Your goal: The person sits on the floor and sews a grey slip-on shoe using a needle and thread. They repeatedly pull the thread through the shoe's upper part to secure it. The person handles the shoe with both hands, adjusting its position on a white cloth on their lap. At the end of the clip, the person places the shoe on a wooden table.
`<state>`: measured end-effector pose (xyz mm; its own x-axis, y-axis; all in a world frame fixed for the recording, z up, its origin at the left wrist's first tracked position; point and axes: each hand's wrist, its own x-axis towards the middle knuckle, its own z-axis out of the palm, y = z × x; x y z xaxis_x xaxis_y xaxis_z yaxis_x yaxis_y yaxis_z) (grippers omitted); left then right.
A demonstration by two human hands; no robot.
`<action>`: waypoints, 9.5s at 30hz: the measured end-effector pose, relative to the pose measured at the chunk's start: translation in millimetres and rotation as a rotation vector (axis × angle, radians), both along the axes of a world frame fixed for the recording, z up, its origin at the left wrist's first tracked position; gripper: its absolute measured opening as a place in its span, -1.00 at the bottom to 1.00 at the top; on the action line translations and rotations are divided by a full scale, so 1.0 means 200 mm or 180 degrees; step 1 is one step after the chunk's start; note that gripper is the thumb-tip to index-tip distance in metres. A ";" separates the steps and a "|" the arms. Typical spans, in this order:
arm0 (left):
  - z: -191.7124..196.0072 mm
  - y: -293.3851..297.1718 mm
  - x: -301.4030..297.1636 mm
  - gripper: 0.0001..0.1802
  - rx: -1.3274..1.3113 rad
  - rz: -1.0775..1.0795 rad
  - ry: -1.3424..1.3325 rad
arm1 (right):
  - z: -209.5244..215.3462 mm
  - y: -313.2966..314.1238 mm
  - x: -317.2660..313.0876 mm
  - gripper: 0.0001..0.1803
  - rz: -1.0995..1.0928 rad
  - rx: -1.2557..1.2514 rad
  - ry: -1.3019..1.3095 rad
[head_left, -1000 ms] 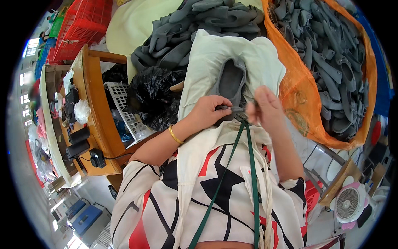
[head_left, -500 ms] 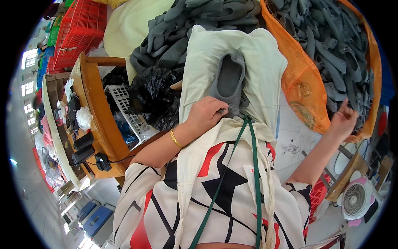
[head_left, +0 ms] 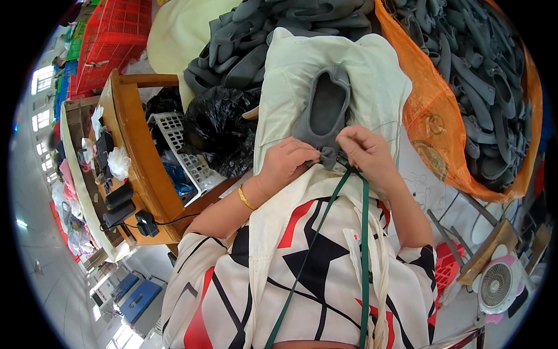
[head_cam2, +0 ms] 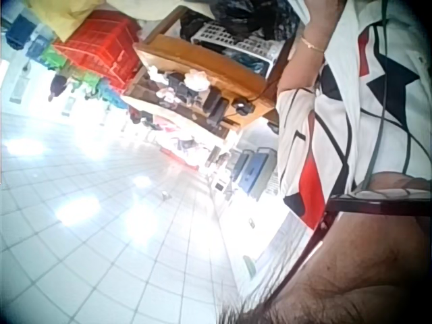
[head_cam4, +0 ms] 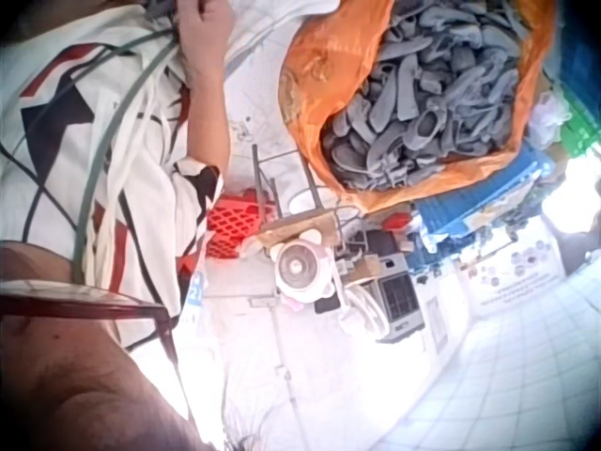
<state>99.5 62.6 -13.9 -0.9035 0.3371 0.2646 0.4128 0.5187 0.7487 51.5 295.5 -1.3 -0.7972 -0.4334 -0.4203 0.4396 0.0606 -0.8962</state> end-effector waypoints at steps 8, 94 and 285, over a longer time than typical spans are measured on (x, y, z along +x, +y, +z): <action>-0.01 0.01 0.00 -0.69 0.0287 0.0338 -0.0297 | -0.04 0.04 0.05 -0.79 0.0643 0.0234 -0.0836; -0.05 -0.05 0.04 -0.76 -0.0401 0.0140 0.1025 | 0.04 -0.11 -0.06 -0.86 0.1315 0.1099 0.0581; 0.43 -0.48 -0.75 -0.67 0.0010 -0.0549 -0.2018 | 0.25 0.40 -0.27 -0.79 0.0208 0.2723 0.2962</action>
